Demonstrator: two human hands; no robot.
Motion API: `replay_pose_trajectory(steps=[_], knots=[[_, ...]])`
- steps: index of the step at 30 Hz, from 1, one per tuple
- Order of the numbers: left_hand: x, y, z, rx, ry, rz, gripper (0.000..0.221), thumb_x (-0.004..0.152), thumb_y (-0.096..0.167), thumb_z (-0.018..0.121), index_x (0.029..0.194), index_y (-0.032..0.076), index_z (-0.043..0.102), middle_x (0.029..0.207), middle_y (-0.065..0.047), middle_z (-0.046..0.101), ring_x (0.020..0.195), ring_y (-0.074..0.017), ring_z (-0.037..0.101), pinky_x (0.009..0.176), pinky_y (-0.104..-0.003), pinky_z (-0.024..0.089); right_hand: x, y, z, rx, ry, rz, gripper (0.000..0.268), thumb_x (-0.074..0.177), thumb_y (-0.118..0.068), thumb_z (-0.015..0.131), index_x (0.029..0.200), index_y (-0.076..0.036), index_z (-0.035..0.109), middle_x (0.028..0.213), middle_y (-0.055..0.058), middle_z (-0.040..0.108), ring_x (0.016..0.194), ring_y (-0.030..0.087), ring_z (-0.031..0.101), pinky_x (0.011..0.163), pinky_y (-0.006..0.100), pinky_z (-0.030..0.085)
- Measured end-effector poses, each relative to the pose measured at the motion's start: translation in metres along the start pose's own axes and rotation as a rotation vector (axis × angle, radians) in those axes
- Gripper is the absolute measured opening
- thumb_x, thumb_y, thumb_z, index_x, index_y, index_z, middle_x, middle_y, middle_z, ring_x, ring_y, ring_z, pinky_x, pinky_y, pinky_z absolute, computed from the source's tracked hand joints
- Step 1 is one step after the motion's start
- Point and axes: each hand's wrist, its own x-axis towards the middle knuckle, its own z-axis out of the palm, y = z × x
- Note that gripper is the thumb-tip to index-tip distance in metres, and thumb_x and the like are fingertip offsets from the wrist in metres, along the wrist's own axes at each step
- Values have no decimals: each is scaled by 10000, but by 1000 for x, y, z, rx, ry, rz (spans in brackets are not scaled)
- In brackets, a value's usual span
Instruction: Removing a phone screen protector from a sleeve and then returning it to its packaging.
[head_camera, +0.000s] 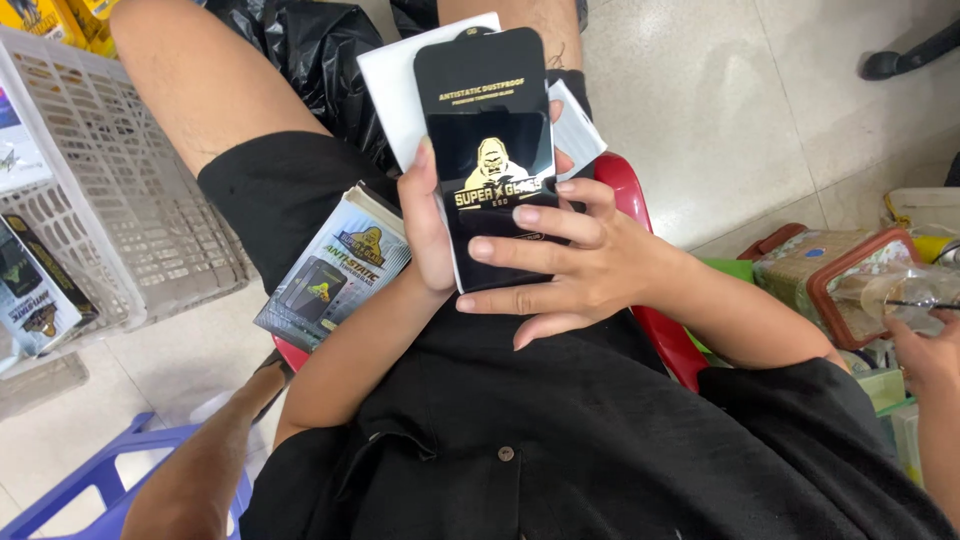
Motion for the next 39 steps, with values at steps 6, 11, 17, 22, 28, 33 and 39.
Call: replay_pose_trajectory(steps=[6,11,17,22,28,33,39], knots=[[-1,-3,0,-72,1,-10,802,1073,608,261,1493,-46,459,1441,-224,583,1194,-298,670,1049,-399,563,4,0,-5,-4,-19,-1,533,1080,-763,589,1446,-396,715,1592,34,468,1486,271,267,1239,489,130],[-6,-2,-4,-55,-17,7,794,1116,624,285,1478,-56,476,1302,-246,649,1176,-310,681,1034,-410,566,3,4,2,41,9,1,548,1035,-773,581,1422,-414,727,1610,36,420,1502,274,245,1276,498,134],[0,5,1,12,51,73,704,1133,554,282,1440,-42,494,1329,-208,646,1156,-291,682,1023,-405,571,3,16,6,92,-36,23,647,1011,-867,492,1437,-435,717,1640,94,375,1540,304,172,1286,507,72],[-9,8,-15,65,122,86,580,1169,474,278,1381,-11,515,1265,-189,670,1130,-280,693,1005,-393,574,7,25,6,120,-79,23,710,993,-901,478,1449,-414,722,1658,120,367,1553,330,139,1275,520,55],[-12,9,-7,-110,159,11,563,1168,463,270,1415,22,518,1305,-145,665,1172,-244,691,1040,-389,572,15,29,2,162,-48,-13,807,969,-943,412,1439,-373,736,1641,148,382,1545,342,129,1249,539,36],[-16,13,1,8,181,13,562,1167,472,292,1452,36,501,1307,-121,642,1171,-202,668,1041,-359,549,19,35,-5,121,-85,-22,867,972,-963,305,1445,-388,749,1640,156,385,1546,342,147,1264,534,59],[-23,1,-3,-37,216,-92,565,1180,476,296,1488,41,485,1339,-103,634,1201,-192,649,1048,-359,541,16,53,-14,61,-68,25,917,988,-935,177,1469,-404,750,1676,191,313,1576,358,98,1275,537,55]])
